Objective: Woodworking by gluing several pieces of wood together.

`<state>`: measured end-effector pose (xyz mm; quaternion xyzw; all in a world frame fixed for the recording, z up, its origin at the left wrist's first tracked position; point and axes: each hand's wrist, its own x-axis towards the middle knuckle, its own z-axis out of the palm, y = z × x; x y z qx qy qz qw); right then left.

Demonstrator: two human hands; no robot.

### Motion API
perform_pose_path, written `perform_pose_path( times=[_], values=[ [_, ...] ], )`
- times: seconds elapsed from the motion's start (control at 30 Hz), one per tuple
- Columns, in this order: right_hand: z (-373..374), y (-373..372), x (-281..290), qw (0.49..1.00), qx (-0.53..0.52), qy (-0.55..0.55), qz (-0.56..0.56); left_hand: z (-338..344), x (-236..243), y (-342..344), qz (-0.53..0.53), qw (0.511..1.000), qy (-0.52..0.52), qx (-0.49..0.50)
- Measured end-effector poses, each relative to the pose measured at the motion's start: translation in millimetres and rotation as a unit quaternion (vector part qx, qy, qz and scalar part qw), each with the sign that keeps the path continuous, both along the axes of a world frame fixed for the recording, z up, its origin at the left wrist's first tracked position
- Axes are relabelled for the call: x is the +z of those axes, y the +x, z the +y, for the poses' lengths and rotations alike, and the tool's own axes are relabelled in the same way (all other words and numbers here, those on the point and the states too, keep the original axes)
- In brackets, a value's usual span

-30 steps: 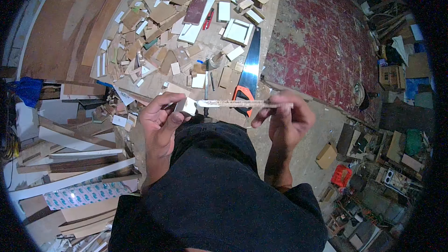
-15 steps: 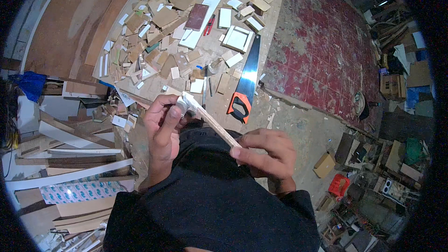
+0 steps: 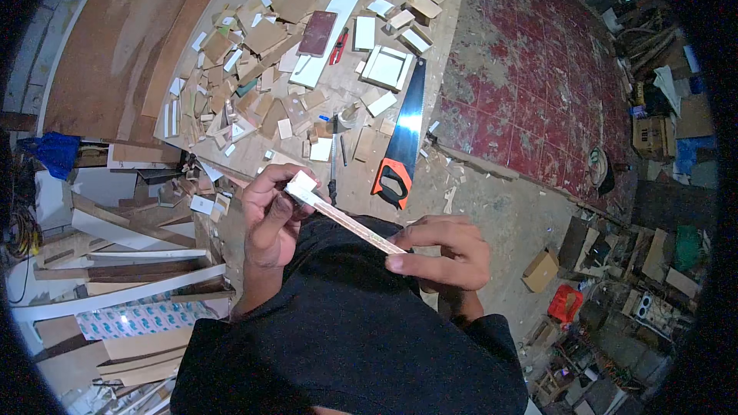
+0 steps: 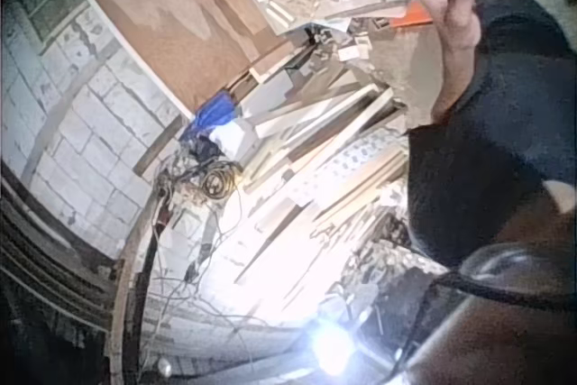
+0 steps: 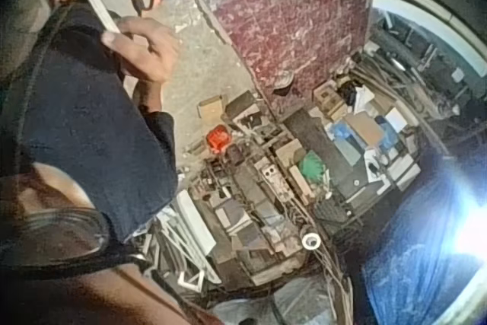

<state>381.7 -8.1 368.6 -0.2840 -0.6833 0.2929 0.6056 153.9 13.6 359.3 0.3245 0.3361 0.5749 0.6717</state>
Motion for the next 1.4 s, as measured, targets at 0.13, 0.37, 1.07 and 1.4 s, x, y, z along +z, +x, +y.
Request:
perform_pose_path(
  times=[0.13, 0.37, 1.07, 1.4],
  values=[
    [5.4, 8.2, -8.6, 0.999, -0.023, -0.003, -0.038, 0.5, -5.6, -1.4, -0.049, 0.998, -0.033, -0.027],
    [14.3, 13.2, 0.1, 1.0, -0.022, -0.007, -0.014, 3.9, -6.6, 0.4, -0.037, 0.996, -0.075, -0.03],
    [18.8, 1.4, -9.3, 0.994, 0.097, 0.047, 0.017, 13.4, -1.9, -5.9, -0.076, 0.997, 0.005, -0.002],
    [22.3, -12.8, -21.2, 0.997, 0.074, 0.027, 0.024, 15.1, -6.2, -10.6, -0.065, 0.997, 0.037, 0.023]
  ],
)
